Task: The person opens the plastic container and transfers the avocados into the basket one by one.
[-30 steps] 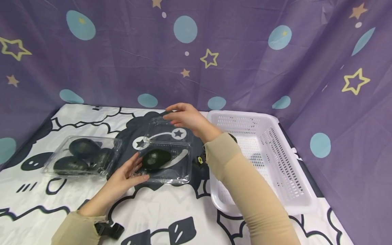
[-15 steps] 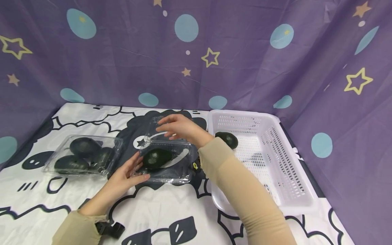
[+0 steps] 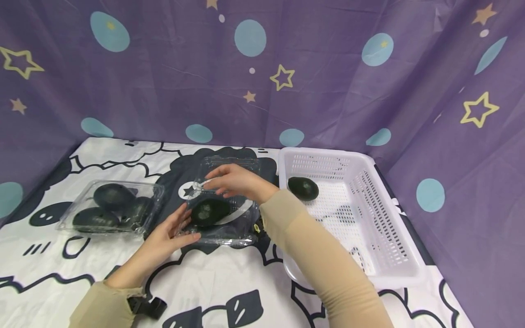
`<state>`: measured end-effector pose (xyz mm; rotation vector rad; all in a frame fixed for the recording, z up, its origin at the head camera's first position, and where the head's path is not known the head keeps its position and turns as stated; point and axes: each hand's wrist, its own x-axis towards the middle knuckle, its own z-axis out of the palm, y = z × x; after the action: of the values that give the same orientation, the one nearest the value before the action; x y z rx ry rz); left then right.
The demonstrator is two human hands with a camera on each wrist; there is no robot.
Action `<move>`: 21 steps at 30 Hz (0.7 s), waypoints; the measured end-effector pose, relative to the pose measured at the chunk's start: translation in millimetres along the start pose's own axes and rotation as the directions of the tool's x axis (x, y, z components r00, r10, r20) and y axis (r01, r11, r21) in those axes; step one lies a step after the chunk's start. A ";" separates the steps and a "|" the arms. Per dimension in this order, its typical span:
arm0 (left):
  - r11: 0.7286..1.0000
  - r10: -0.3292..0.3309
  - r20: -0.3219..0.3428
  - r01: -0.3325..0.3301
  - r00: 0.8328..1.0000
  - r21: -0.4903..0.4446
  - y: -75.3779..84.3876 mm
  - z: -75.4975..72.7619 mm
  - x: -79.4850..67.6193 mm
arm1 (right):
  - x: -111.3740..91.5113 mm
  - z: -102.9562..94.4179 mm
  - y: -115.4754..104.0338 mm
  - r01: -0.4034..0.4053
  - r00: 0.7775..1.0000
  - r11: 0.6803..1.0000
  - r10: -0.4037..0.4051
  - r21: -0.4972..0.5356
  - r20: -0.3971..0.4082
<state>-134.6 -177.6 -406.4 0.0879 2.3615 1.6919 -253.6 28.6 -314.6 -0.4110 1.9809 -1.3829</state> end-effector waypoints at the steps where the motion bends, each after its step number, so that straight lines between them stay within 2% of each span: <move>1: 1.000 -0.002 0.001 0.002 1.000 -0.001 0.0 -0.1 0.0 | 0.5 0.6 0.8 -0.004 1.000 1.000 0.004 -0.003 0.005; 10: 1.000 0.003 0.003 -0.003 1.000 -0.014 0.3 -0.5 -0.7 | 4.1 5.1 10.1 -0.025 0.999 0.997 0.028 -0.068 0.035; 21: 1.000 -0.001 0.010 0.001 1.000 -0.020 1.0 -0.2 -0.2 | 7.3 8.2 14.3 -0.036 0.999 0.992 0.040 -0.117 0.029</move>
<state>-134.5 -177.6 -405.4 0.0912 2.3364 1.7107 -251.5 24.0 -331.9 -0.4432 2.0397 -1.2341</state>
